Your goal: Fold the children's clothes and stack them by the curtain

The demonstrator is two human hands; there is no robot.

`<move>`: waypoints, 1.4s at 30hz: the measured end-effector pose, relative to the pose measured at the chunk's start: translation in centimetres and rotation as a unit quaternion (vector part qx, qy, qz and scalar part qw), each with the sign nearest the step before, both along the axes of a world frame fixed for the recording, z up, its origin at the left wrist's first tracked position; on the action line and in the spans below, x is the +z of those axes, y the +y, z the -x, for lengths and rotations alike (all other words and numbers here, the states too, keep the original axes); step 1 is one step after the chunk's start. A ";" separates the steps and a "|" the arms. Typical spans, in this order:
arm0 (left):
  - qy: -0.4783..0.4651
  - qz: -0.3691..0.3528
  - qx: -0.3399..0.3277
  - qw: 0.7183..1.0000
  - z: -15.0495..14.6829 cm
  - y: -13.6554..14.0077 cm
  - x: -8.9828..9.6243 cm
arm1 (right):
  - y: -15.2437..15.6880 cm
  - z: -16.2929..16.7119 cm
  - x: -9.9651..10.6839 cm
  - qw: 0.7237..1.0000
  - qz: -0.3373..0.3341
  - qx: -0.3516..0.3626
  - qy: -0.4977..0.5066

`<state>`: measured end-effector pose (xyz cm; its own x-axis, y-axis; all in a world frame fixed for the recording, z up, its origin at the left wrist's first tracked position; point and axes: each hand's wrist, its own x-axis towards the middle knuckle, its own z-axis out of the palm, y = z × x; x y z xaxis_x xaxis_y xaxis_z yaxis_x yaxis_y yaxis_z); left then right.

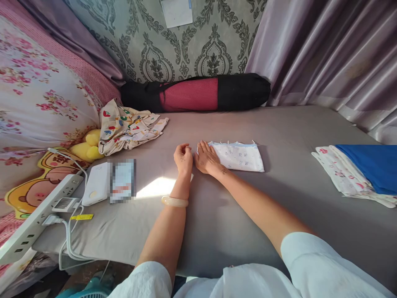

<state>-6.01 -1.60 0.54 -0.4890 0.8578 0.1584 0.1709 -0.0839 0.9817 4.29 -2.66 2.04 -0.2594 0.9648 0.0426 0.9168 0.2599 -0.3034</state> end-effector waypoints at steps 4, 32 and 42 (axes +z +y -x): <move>0.134 -0.032 -0.083 0.987 -0.7 -0.6 0.3 | -0.6 -1.9 0.7 0.999 -0.050 0.008 -0.007; 0.540 -0.071 -0.254 0.799 -4.1 -2.7 0.6 | -2.2 -9.6 0.5 0.996 -0.064 -0.052 -0.024; 0.548 -0.023 -0.279 0.788 -5.2 -2.7 -0.1 | -2.3 -10.1 -1.4 0.995 -0.085 -0.042 -0.019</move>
